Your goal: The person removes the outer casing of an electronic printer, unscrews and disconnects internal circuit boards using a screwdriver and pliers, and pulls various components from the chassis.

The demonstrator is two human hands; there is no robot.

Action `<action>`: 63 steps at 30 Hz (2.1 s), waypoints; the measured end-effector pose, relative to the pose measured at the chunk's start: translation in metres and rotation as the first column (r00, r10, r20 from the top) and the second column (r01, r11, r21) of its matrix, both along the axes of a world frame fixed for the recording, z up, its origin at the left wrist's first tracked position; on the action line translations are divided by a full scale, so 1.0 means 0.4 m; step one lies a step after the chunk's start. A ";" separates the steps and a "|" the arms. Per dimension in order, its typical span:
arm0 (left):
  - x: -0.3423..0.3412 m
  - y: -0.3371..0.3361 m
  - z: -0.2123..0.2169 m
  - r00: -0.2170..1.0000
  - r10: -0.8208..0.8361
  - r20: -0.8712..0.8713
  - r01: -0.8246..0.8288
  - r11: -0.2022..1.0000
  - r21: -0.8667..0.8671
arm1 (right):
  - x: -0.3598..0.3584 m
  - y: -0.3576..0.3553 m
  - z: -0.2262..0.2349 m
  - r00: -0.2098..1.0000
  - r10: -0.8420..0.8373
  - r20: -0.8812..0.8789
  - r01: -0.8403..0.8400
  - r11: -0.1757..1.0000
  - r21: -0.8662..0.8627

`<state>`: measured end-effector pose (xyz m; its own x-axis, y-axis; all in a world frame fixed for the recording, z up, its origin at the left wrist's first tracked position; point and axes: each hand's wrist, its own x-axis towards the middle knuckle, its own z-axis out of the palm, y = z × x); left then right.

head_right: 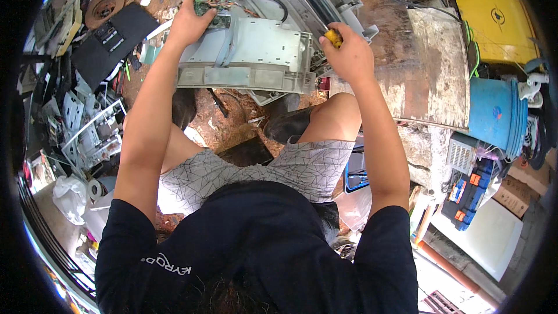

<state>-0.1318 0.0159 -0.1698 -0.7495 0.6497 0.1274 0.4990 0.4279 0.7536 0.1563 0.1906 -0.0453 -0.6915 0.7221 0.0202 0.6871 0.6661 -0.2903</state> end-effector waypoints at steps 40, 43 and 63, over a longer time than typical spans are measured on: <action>-0.025 0.063 0.104 0.869 0.217 0.445 -0.217 0.975 -0.052 | 0.928 -0.355 -1.270 0.924 -0.098 0.370 0.259 0.871 -0.417; 0.028 0.043 0.168 0.817 0.227 0.531 -0.280 0.960 0.020 | 0.944 -0.335 -1.266 0.805 0.029 0.592 0.288 0.854 -0.434; 0.097 -0.002 0.153 0.704 0.276 0.654 -0.329 0.943 -0.044 | 0.934 -0.355 -1.190 0.696 -0.305 0.650 0.633 0.687 -0.356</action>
